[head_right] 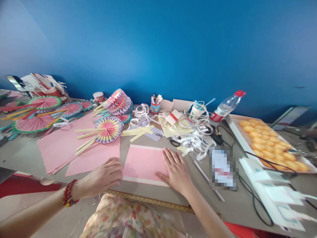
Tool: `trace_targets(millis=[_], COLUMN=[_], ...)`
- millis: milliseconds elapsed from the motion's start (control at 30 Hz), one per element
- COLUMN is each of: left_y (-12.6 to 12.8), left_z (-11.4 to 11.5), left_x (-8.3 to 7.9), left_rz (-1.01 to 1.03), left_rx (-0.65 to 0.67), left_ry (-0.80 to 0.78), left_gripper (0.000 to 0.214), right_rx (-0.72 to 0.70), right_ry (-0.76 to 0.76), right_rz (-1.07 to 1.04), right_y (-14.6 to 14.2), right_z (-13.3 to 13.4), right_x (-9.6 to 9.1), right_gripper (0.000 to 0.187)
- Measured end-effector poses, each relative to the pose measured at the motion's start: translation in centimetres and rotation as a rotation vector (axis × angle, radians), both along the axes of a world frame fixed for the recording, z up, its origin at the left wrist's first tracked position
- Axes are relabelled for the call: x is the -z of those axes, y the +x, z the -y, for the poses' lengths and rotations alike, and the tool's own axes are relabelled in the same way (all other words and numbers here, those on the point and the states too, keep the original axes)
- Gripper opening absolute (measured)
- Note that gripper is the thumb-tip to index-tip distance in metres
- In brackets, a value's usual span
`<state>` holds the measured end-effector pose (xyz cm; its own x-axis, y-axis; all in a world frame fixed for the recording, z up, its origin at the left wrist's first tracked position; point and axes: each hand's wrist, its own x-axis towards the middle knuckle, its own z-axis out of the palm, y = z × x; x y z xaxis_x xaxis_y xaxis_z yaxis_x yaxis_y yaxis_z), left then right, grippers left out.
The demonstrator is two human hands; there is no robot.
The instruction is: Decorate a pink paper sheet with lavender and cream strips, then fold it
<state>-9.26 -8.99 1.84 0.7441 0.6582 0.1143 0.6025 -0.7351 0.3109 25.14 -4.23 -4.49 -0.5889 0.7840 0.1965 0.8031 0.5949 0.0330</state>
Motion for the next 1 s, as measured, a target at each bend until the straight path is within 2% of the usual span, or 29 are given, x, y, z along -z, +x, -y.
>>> trace_targets(millis=[233, 633, 833, 1000], left_y=[0.4, 0.8, -1.0, -1.9], left_z=[-0.3, 0.1, 1.2, 1.5], left_x=[1.4, 1.1, 0.3, -0.4], left_rz=[-0.065, -0.086, 0.005, 0.063], left_rx=[0.030, -0.026, -0.094, -0.138], left_ry=[0.085, 0.018, -0.036, -0.045], left_gripper=[0.015, 0.011, 0.024, 0.021], right_rx=[-0.002, 0.004, 0.013, 0.000], right_ry=[0.008, -0.011, -0.036, -0.059], right_rz=[-0.001, 0.005, -0.026, -0.034], right_y=[-0.1, -0.1, -0.2, 0.0], right_z=[0.1, 0.1, 0.2, 0.2], right_x=[-0.2, -0.3, -0.4, -0.6], right_gripper=[0.088, 0.087, 0.086, 0.084])
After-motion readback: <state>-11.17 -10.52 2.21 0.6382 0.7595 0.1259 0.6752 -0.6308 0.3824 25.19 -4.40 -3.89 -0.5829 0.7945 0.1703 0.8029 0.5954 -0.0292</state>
